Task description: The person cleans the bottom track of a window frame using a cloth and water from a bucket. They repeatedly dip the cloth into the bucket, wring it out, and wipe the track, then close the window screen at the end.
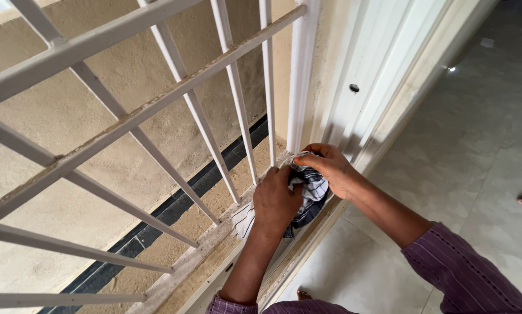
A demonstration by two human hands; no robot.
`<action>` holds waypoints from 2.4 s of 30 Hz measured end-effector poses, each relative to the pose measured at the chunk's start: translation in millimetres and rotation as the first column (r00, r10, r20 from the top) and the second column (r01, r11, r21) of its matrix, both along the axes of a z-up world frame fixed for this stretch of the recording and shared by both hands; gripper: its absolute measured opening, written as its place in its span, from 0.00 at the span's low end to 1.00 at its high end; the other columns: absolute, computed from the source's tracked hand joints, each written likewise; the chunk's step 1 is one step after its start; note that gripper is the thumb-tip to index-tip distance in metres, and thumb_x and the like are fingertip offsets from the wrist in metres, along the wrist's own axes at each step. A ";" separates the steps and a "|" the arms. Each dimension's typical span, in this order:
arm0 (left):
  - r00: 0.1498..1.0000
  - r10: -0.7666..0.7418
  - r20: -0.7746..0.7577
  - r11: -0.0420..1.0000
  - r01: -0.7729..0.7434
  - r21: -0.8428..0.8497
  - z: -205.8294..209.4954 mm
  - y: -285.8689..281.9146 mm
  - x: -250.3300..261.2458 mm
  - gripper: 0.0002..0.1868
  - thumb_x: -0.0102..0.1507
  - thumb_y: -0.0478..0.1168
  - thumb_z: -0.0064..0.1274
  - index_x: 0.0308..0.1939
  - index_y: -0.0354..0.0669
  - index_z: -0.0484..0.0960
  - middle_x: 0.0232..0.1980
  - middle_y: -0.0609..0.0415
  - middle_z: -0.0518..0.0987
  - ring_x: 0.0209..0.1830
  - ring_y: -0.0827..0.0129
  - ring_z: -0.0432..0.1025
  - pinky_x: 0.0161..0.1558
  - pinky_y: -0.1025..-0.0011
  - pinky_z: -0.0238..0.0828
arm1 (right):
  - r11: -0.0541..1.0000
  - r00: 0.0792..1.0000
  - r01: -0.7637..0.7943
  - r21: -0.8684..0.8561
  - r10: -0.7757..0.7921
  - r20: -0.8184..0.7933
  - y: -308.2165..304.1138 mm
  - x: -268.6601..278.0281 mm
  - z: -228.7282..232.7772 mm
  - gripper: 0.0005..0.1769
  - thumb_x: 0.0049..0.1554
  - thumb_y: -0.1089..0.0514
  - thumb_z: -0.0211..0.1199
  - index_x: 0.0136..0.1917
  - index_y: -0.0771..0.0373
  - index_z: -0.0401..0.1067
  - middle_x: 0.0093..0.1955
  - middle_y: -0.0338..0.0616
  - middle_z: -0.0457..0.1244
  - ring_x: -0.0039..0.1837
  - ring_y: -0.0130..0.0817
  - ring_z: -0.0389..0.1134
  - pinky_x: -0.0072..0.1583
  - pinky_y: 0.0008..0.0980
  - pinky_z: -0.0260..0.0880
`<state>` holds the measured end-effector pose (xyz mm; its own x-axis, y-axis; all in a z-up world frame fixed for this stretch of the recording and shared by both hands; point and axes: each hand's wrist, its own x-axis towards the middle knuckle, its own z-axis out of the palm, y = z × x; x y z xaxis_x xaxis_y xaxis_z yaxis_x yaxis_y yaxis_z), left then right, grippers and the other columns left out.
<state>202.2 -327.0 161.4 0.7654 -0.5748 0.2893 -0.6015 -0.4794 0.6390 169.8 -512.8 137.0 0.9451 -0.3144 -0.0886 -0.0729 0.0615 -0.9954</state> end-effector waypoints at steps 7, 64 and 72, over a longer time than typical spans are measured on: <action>0.996 -0.075 0.038 0.981 0.081 -0.178 -4.5 -13.9 4.8 0.19 0.56 0.29 0.54 0.51 0.36 0.71 0.41 0.41 0.79 0.37 0.47 0.78 0.38 0.52 0.76 | 0.961 0.979 0.198 0.194 -0.184 -0.090 30.0 -7.9 12.0 0.21 0.50 0.52 0.69 0.58 0.45 0.72 0.48 0.37 0.71 0.56 0.29 0.70 0.61 0.39 0.71; 0.972 -0.023 -0.236 1.000 0.026 0.012 20.0 -77.6 18.5 0.26 0.71 0.53 0.36 0.36 0.36 0.82 0.31 0.35 0.82 0.33 0.43 0.80 0.38 0.51 0.78 | 0.832 0.853 0.442 0.337 -0.506 0.130 0.9 24.9 -58.6 0.18 0.63 0.45 0.56 0.44 0.61 0.74 0.39 0.40 0.63 0.44 0.27 0.64 0.46 0.30 0.68; 0.969 -0.045 -0.244 0.996 0.061 0.060 14.1 -78.8 23.8 0.26 0.72 0.51 0.35 0.37 0.34 0.82 0.33 0.34 0.82 0.34 0.43 0.80 0.41 0.52 0.78 | 0.862 0.869 0.386 0.329 -0.459 0.185 -9.7 33.3 -80.7 0.19 0.66 0.48 0.58 0.41 0.65 0.71 0.39 0.42 0.63 0.42 0.28 0.62 0.43 0.33 0.67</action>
